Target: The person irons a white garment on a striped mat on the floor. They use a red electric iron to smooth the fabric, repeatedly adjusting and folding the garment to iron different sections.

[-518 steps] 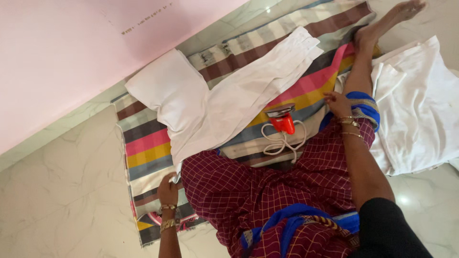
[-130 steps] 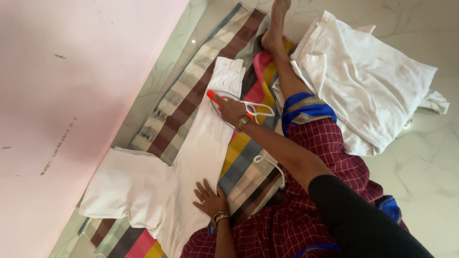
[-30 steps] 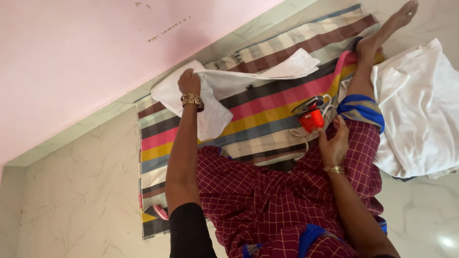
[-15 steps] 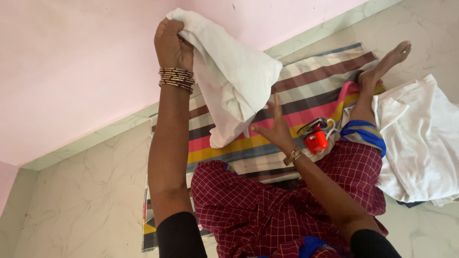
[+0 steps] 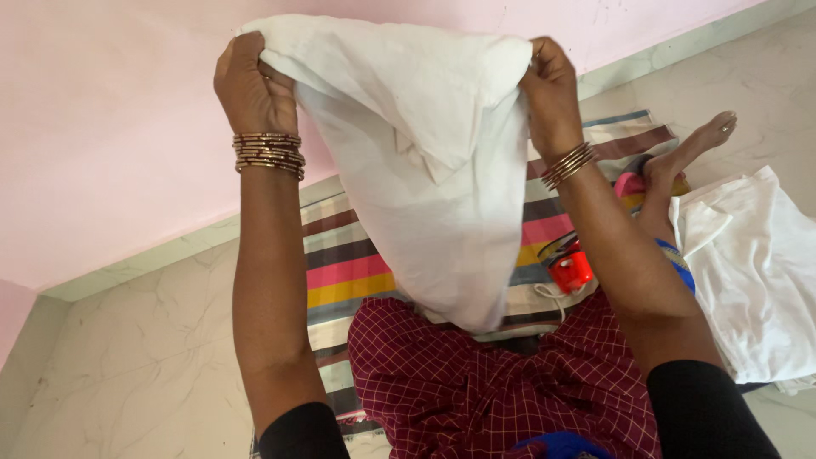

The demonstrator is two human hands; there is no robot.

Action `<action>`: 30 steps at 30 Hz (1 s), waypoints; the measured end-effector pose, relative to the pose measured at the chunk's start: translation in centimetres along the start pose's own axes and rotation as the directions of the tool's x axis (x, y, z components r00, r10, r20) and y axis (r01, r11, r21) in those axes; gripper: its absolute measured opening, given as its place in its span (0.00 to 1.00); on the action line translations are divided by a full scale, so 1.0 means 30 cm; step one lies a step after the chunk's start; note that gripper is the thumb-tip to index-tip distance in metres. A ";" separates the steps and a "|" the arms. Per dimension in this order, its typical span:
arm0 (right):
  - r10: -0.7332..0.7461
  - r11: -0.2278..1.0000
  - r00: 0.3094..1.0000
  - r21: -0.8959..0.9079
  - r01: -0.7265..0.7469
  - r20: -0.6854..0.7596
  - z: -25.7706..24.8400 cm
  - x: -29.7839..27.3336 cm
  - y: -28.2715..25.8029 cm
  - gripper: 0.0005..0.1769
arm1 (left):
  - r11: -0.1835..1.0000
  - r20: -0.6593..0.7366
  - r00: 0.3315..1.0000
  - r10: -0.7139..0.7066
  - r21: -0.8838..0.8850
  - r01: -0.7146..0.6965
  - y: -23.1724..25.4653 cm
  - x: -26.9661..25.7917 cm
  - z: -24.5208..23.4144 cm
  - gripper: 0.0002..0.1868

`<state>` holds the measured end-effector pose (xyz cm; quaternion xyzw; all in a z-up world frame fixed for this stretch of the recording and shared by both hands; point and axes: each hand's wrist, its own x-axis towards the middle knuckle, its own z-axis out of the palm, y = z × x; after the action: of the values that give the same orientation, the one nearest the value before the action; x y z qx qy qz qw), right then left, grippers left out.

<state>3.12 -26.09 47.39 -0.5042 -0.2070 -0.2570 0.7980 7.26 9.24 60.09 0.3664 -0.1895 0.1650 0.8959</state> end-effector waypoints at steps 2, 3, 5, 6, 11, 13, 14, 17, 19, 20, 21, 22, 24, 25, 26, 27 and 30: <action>-0.100 0.993 0.994 -0.053 0.101 0.034 0.020 0.051 -0.082 0.08 | 0.994 -0.006 0.998 0.057 0.090 -0.057 0.033 -0.022 0.003 0.13; -0.095 0.990 0.995 -0.101 0.096 0.008 0.027 0.073 -0.117 0.06 | 0.984 -0.064 0.995 0.071 0.165 -0.059 0.057 -0.035 0.001 0.20; -0.090 0.978 0.995 -0.195 0.079 -0.049 0.032 0.111 -0.166 0.05 | 0.914 -0.066 0.988 0.143 0.391 -0.106 0.085 -0.075 -0.006 0.24; -0.081 0.968 0.996 -0.244 0.068 -0.045 0.029 0.125 -0.181 0.04 | 0.835 -0.003 0.983 0.186 0.527 -0.156 0.096 -0.090 -0.012 0.21; -0.085 0.867 0.996 -0.492 0.073 -0.003 -0.012 0.192 -0.211 0.20 | 0.491 0.279 0.890 0.362 0.754 -0.436 0.127 -0.178 -0.028 0.18; -0.119 0.858 0.992 -0.500 0.120 0.033 -0.016 0.195 -0.221 0.12 | 0.299 0.388 0.826 0.408 0.798 -0.523 0.158 -0.224 -0.019 0.19; -0.135 0.853 0.989 -0.501 0.143 0.052 -0.006 0.198 -0.232 0.09 | 0.075 0.508 0.757 0.410 0.809 -0.583 0.182 -0.247 -0.015 0.24; -0.009 0.823 1.000 -0.568 -0.008 -0.027 0.030 0.199 -0.293 0.15 | -0.406 0.744 0.585 0.323 0.667 -0.625 0.221 -0.306 0.008 0.31; 0.076 0.720 0.997 -0.693 -0.035 0.029 0.055 0.178 -0.337 0.14 | -0.477 0.782 0.528 0.333 0.622 -0.621 0.216 -0.338 0.005 0.26; 0.124 0.659 0.991 -0.751 -0.043 0.052 0.075 0.165 -0.350 0.15 | -0.505 0.756 0.534 0.378 0.652 -0.565 0.213 -0.343 -0.006 0.23; 0.140 0.734 0.988 -0.676 -0.056 0.071 0.100 0.159 -0.352 0.13 | -0.529 0.730 0.537 0.423 0.680 -0.508 0.216 -0.337 -0.026 0.19; 0.158 0.800 0.984 -0.595 -0.076 0.087 0.121 0.155 -0.348 0.11 | -0.547 0.703 0.538 0.465 0.706 -0.449 0.217 -0.323 -0.053 0.16; 0.160 0.861 0.979 -0.504 -0.075 0.128 0.150 0.162 -0.323 0.10 | -0.061 0.468 0.733 0.494 0.860 -0.508 0.203 -0.291 -0.117 0.11; 0.145 0.865 0.978 -0.500 -0.050 0.152 0.157 0.167 -0.302 0.10 | 0.197 0.348 0.823 0.449 0.860 -0.471 0.182 -0.279 -0.147 0.08; 0.128 0.869 0.976 -0.494 -0.025 0.176 0.157 0.170 -0.281 0.10 | 0.274 0.293 0.854 0.429 0.859 -0.433 0.155 -0.270 -0.172 0.07; 0.108 0.838 0.980 -0.545 0.000 0.166 0.151 0.171 -0.260 0.11 | 0.348 0.239 0.882 0.405 0.852 -0.390 0.125 -0.261 -0.192 0.07; 0.056 0.801 0.987 -0.597 0.047 0.153 0.126 0.176 -0.192 0.10 | 0.346 0.358 0.870 0.339 0.813 -0.469 0.090 -0.273 -0.252 0.07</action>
<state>3.41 -25.78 56.06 -0.7500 -0.1785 -0.2654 0.5789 0.57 15.21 52.93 0.7252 -0.2168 0.4311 0.4911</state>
